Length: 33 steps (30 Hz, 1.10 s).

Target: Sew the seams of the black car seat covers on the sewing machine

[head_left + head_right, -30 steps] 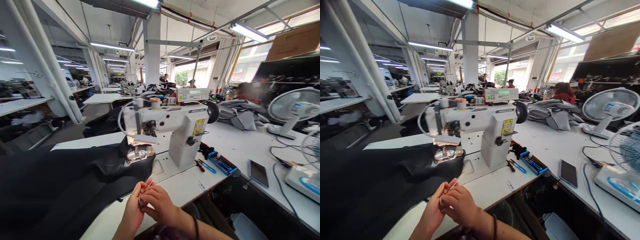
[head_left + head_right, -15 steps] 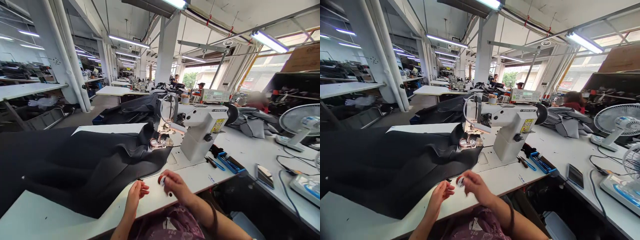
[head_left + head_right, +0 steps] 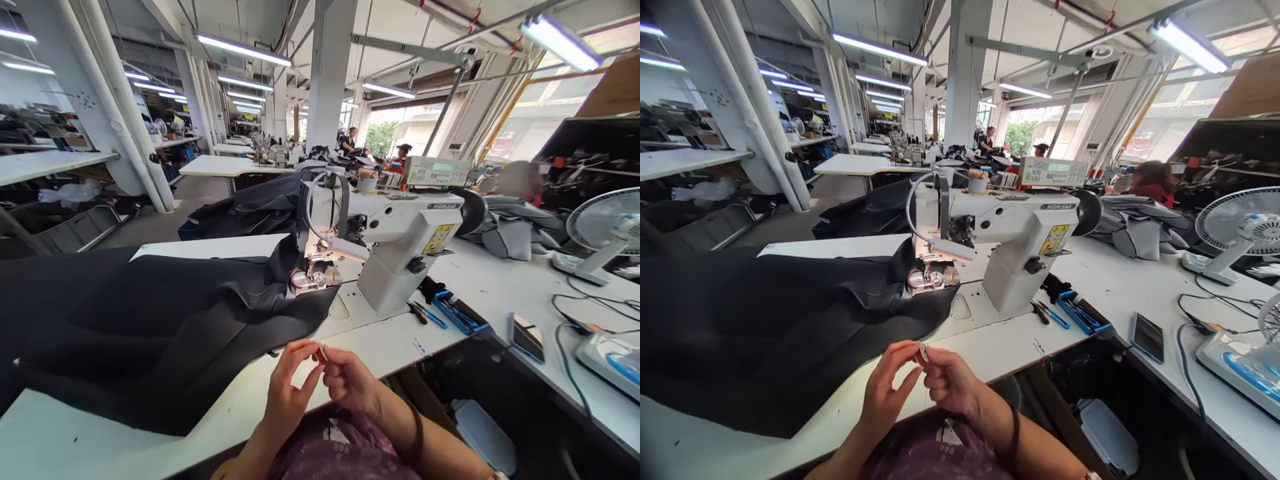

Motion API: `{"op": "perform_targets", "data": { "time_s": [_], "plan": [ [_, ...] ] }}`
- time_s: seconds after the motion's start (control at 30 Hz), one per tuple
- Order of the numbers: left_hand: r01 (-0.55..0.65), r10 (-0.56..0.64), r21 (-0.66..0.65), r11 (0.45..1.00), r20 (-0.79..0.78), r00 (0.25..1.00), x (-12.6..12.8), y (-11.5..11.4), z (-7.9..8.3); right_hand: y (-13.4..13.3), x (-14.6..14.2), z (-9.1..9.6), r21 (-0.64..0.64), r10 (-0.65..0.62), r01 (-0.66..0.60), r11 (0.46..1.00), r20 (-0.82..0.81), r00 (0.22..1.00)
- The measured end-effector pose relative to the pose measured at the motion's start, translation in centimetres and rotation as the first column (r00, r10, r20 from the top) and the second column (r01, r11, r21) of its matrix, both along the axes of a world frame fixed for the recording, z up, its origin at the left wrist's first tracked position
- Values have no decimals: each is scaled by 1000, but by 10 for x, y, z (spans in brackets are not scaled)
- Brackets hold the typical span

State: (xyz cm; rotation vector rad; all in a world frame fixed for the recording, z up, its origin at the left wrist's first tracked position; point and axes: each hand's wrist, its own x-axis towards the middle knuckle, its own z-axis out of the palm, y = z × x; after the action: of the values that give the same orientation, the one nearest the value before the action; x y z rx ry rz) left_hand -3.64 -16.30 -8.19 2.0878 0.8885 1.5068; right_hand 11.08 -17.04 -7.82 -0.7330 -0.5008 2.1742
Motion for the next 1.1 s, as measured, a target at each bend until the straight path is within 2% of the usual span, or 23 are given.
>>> {"op": "perform_targets", "data": {
  "time_s": [0.07, 0.13, 0.17, 0.23, 0.3, 0.37, 0.47, 0.53, 0.6, 0.63, 0.7, 0.77, 0.83, 0.9, 0.97, 1.03, 1.1],
  "plan": [
    [-19, 21, 50, 999, -32, 999, 4, 5, 1, 1, 6, -2, -27, 27, -27, 999, 3, 1000],
    [-17, 18, 21, 1000, -26, 1000, 7, 10, 1, -1, 9, -2, -4, -3, 3, 1000, 63, 998],
    [-15, 15, -25, 1000, -10, 1000, 8, 12, 1, -2, 11, -1, 48, -42, 36, 998, 122, 992],
    [-19, 23, -141, 990, 25, 999, 9, 14, 2, 0, 15, 4, 261, -141, 66, 963, 283, 949],
    [-8, 17, -253, 967, 33, 999, 11, 14, 5, 8, 21, 9, 516, -254, 5, 857, 414, 874],
    [66, -55, -352, 934, 41, 998, 12, 13, 9, 20, 27, 11, 669, -361, -60, 740, 471, 805],
    [175, -136, -421, 890, 120, 983, 12, 15, 14, 33, 32, 8, 733, -419, -101, 673, 490, 764],
    [123, -78, -416, 901, 124, 989, 12, 21, 13, 34, 34, 6, 765, -368, -197, 613, 498, 785],
    [49, -36, -406, 913, 38, 999, 14, 29, 12, 34, 38, 7, 797, -345, -267, 542, 501, 794],
    [47, -57, -406, 913, -15, 998, 16, 32, 12, 34, 41, 10, 798, -367, -268, 539, 509, 779],
    [112, -151, -416, 903, -60, 987, 22, 37, 12, 35, 50, 15, 766, -422, -241, 595, 553, 718],
    [151, -178, -434, 888, -21, 984, 28, 41, 13, 35, 59, 19, 717, -394, -265, 644, 609, 688],
    [74, -83, -453, 888, 0, 997, 32, 45, 14, 33, 68, 22, 706, -323, -338, 623, 625, 711],
    [-14, -32, -476, 880, -88, 996, 35, 48, 13, 32, 75, 22, 732, -314, -347, 586, 600, 735],
    [11, -133, -527, 850, -195, 972, 39, 49, 14, 31, 81, 19, 722, -374, -316, 616, 620, 690],
    [96, -247, -584, 806, -184, 951, 43, 49, 16, 29, 84, 15, 667, -379, -320, 673, 682, 625],
    [107, -207, -605, 789, -98, 973, 46, 50, 20, 26, 87, 12, 647, -318, -367, 668, 694, 646]
  ]
}}
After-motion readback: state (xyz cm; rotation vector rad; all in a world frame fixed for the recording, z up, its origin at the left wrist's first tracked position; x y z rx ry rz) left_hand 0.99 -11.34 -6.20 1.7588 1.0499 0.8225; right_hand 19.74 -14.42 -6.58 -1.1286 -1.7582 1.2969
